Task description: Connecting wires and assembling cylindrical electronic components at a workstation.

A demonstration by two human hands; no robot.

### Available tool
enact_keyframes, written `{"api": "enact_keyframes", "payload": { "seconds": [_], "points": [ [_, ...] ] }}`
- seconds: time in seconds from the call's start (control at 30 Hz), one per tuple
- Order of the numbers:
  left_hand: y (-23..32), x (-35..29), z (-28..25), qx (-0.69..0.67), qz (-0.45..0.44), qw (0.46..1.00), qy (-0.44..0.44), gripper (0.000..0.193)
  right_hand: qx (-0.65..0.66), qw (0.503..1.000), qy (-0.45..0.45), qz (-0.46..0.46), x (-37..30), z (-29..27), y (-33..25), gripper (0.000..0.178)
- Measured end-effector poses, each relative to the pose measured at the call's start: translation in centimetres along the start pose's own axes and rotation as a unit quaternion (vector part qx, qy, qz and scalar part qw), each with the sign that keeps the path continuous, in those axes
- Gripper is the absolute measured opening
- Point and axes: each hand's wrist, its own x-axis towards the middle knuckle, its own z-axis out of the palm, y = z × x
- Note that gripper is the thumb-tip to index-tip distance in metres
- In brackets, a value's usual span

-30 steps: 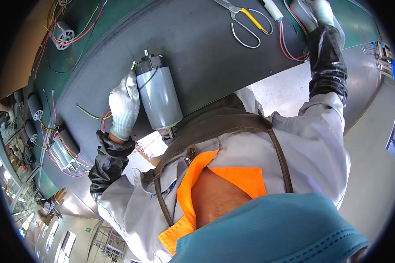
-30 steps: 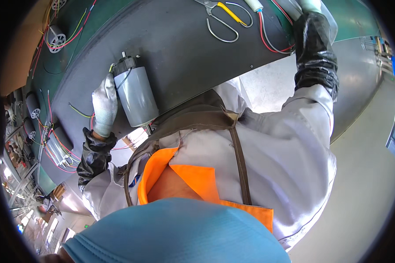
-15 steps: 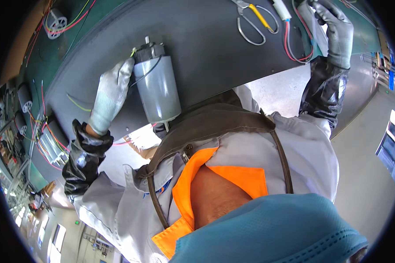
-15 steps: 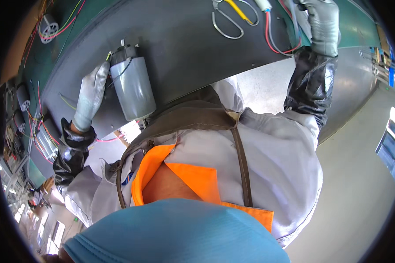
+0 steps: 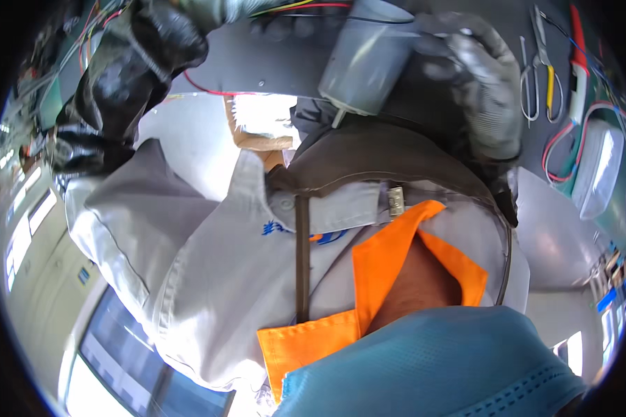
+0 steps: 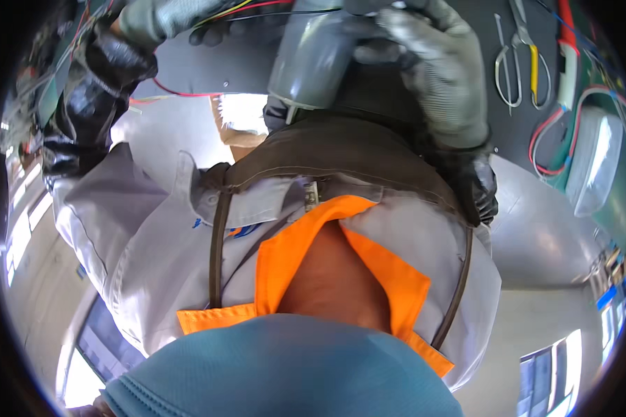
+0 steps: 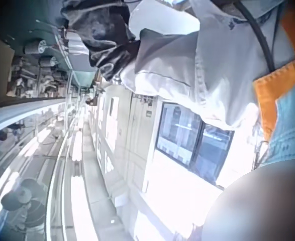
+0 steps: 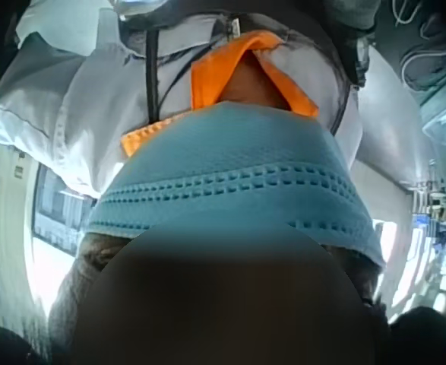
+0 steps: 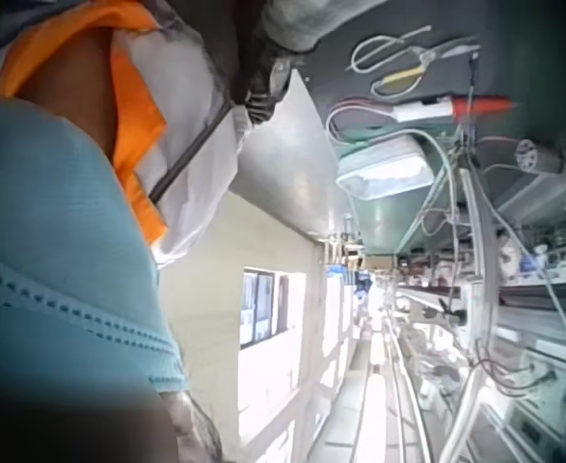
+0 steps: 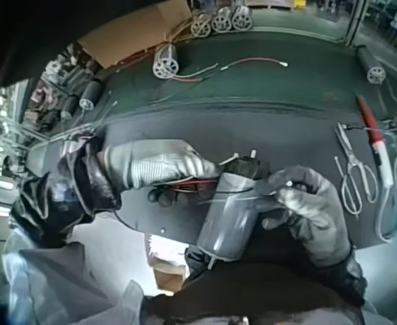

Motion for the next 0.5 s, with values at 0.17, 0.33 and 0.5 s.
{"api": "enact_keyframes", "payload": {
  "seconds": [0.17,0.33,0.5],
  "points": [
    [-1.3,-1.9,-0.1,-0.064,-0.056,0.996,0.004,0.053,-0.465,0.769,0.052,-0.435,1.6,4.5,3.4,0.019],
    [-5.0,-2.7,1.6,-0.158,0.148,0.973,0.080,0.044,-0.587,0.658,-0.025,-0.471,2.4,5.0,2.9,0.029],
    [-6.9,-0.2,2.9,0.021,0.316,0.926,0.208,0.037,-0.543,0.705,-0.075,-0.450,3.4,7.1,0.6,0.020]
  ]
}}
